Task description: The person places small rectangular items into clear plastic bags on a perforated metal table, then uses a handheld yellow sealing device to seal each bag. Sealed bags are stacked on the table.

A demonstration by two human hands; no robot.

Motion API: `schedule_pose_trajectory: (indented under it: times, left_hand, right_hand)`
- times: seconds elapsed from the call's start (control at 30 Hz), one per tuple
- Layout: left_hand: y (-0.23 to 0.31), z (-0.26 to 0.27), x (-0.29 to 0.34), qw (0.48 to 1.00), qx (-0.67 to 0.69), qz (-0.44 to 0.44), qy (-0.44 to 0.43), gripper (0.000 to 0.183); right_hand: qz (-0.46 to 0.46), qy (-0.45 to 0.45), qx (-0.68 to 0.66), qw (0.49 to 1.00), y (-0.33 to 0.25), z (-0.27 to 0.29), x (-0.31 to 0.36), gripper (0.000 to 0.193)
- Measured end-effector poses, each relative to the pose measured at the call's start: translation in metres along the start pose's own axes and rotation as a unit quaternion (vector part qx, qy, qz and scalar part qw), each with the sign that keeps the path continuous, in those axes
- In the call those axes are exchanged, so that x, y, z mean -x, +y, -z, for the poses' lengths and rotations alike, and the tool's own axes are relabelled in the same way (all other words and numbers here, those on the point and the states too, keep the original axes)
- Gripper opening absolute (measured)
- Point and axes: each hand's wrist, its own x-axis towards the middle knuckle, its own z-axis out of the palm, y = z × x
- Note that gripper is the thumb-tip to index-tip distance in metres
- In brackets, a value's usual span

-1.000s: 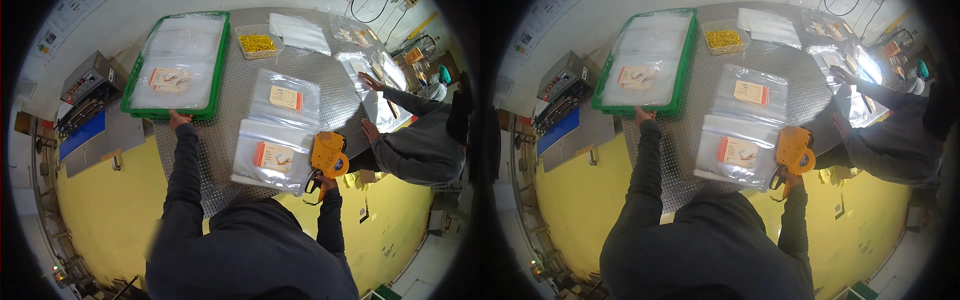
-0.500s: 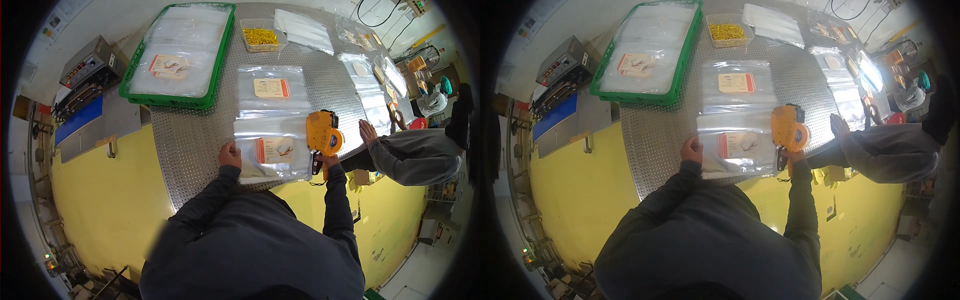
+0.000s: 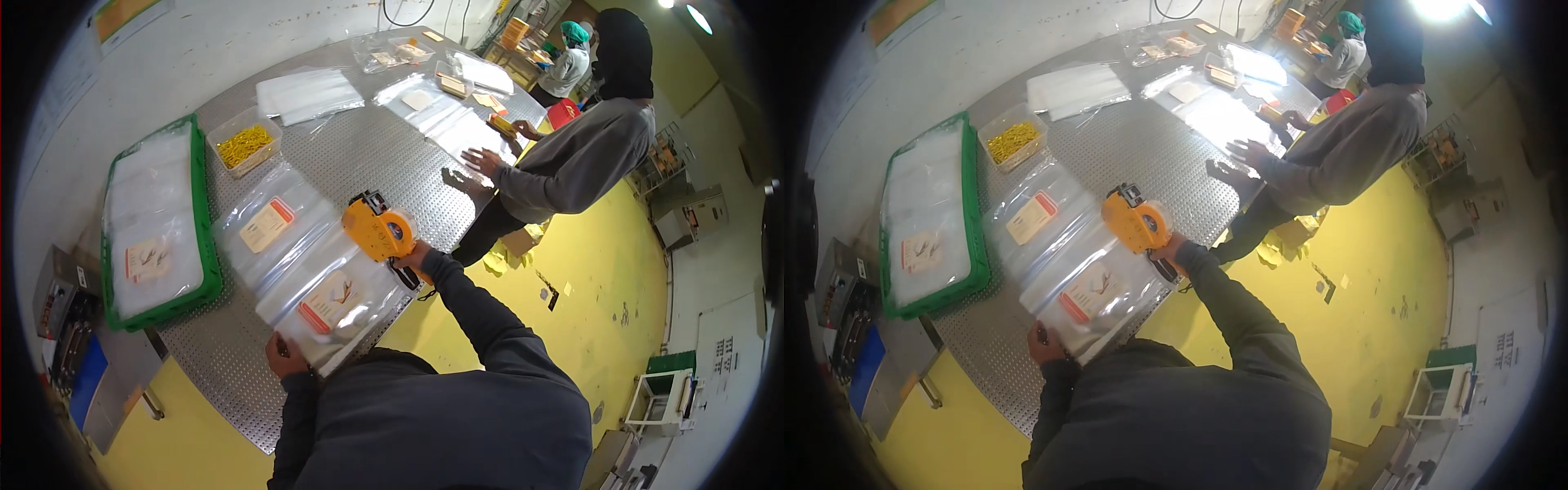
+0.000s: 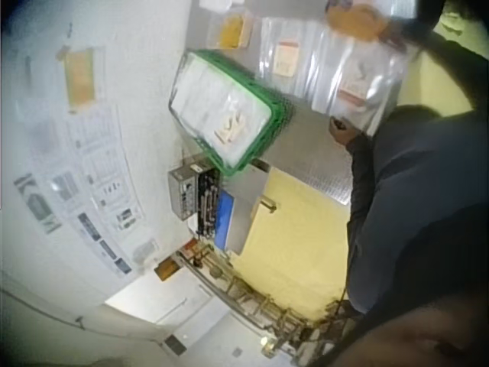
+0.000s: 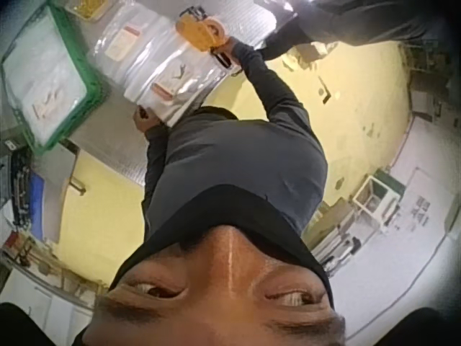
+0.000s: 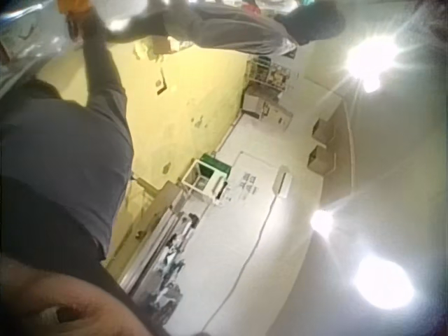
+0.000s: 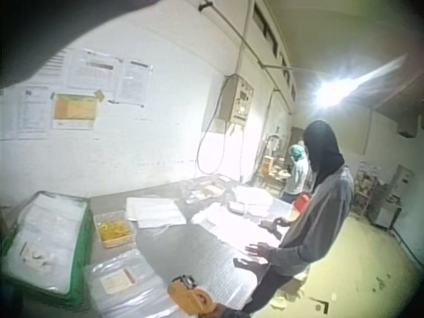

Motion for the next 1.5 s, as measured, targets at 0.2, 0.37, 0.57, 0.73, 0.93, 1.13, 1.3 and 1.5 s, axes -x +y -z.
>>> schedule_pose_trajectory:
  times: [0.2, 0.37, 0.57, 0.73, 0.93, 1.13, 1.3, 1.5]
  left_hand:
    - [0.017, 0.014, 0.013, 0.966, -0.189, -0.179, 0.005, 0.047]
    - [0.003, 0.015, 0.027, 0.910, -0.267, -0.313, -0.050, 0.054]
    - [0.019, 0.025, 0.031, 0.892, -0.336, -0.265, -0.145, 0.054]
    - [0.014, 0.020, 0.031, 0.877, -0.354, -0.260, -0.194, 0.053]
    - [0.029, 0.025, 0.028, 0.910, -0.273, -0.223, -0.219, 0.058]
    - [0.023, 0.027, 0.030, 0.900, -0.293, -0.239, -0.215, 0.059]
    - [0.020, 0.028, 0.028, 0.899, -0.285, -0.254, -0.213, 0.056]
    - [0.020, 0.029, 0.029, 0.904, -0.271, -0.255, -0.209, 0.056]
  right_hand:
    - [0.055, 0.025, -0.006, 0.998, -0.034, 0.010, 0.050, 0.039]
    - [0.317, -0.020, -0.016, 0.948, -0.023, 0.015, 0.059, 0.031]
    - [0.178, -0.018, 0.151, 0.972, -0.004, 0.020, 0.069, 0.036]
    - [0.049, -0.212, -0.139, 0.966, 0.005, 0.032, 0.055, 0.042]
    - [0.053, -0.352, -0.065, 0.932, -0.063, -0.008, 0.067, 0.046]
    - [0.133, -0.266, 0.208, 0.932, -0.082, -0.010, 0.060, 0.027]
    - [0.306, -0.286, 0.447, 0.790, -0.073, 0.005, 0.027, 0.042]
    - [0.127, -0.246, 0.528, 0.803, -0.071, -0.005, 0.019, 0.050]
